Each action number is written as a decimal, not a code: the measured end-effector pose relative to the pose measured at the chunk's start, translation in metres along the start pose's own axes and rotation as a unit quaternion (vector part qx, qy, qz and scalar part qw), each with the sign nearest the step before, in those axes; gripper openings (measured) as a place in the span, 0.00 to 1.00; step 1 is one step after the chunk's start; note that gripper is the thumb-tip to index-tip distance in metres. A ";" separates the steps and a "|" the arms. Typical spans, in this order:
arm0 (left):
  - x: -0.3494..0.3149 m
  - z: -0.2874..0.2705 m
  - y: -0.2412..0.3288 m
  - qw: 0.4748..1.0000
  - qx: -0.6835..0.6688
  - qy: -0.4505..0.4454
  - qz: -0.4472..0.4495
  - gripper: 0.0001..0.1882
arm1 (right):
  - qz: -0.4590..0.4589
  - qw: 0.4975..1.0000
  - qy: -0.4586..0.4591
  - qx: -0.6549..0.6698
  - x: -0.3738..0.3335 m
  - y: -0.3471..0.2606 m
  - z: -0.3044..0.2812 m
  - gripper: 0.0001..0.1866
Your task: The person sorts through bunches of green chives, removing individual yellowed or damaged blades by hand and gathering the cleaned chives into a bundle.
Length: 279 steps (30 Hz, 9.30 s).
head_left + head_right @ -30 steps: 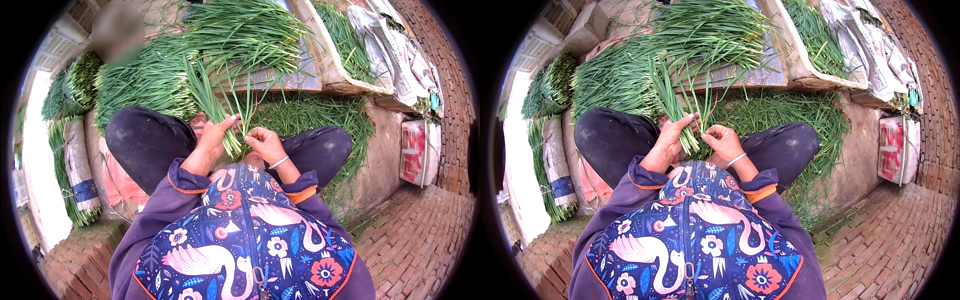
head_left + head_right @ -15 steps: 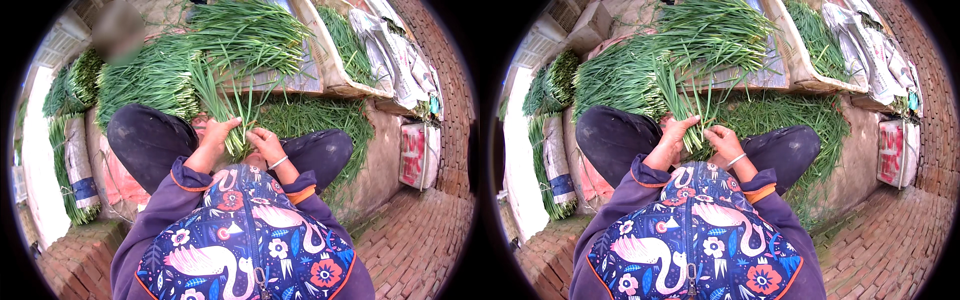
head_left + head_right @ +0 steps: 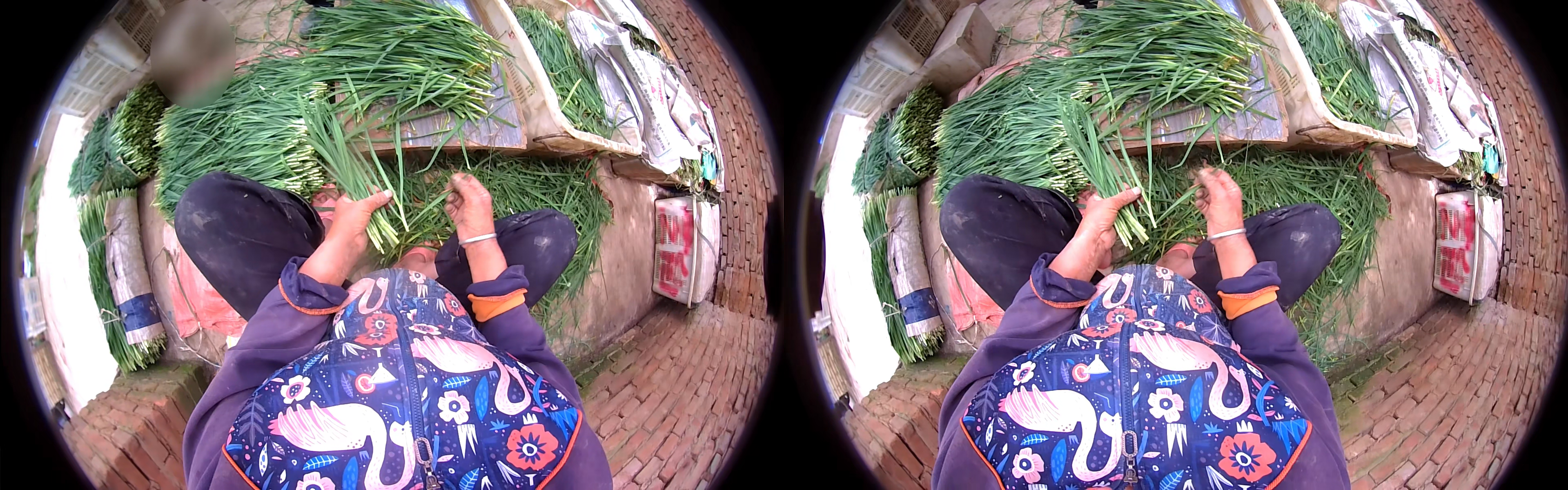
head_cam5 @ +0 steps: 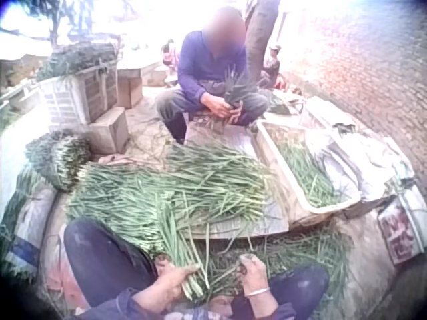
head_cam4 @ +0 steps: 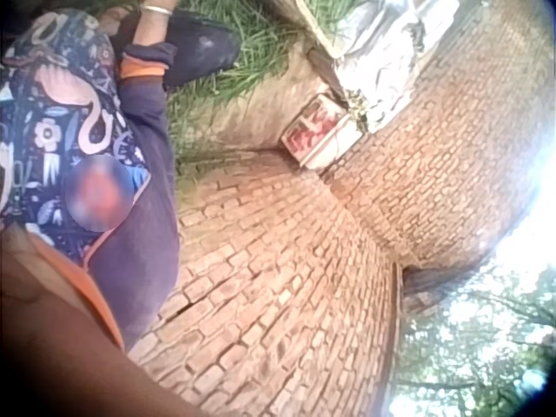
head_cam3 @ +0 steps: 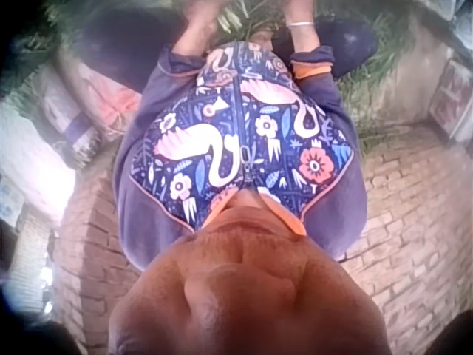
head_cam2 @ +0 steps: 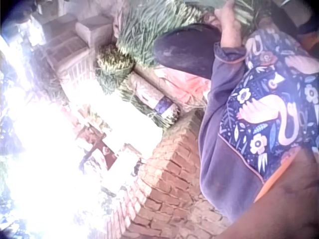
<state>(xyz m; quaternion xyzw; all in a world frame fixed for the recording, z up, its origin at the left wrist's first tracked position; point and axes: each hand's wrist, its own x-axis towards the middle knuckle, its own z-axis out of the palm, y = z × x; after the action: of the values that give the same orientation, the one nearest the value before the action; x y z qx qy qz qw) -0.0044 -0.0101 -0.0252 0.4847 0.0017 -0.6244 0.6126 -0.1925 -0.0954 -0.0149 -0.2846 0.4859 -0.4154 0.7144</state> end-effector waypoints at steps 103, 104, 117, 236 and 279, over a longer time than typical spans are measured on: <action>-0.009 -0.008 -0.004 0.991 -0.132 -0.026 0.025 0.14 | -0.008 0.951 -0.191 -0.244 -0.051 0.025 0.038 0.10; -0.010 -0.007 -0.002 0.990 -0.134 -0.015 0.033 0.14 | -0.068 0.938 -0.189 -0.281 -0.051 0.024 0.041 0.09; -0.035 -0.024 0.002 0.973 -0.184 -0.139 0.023 0.23 | -0.308 0.789 -0.085 -0.525 -0.079 0.007 0.049 0.05; -0.002 0.001 -0.005 0.992 -0.115 -0.040 -0.019 0.12 | -0.068 0.755 -0.239 -0.607 -0.046 0.010 -0.017 0.18; -0.005 -0.002 -0.004 0.983 -0.157 -0.067 -0.069 0.09 | -0.116 0.981 -0.002 -0.154 0.078 -0.019 0.012 0.12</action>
<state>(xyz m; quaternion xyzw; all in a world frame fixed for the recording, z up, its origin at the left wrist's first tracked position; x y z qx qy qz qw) -0.0076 -0.0043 -0.0256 0.3382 0.0918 -0.6882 0.6352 -0.1734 -0.1729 -0.0312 -0.4464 0.5059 -0.4151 0.6103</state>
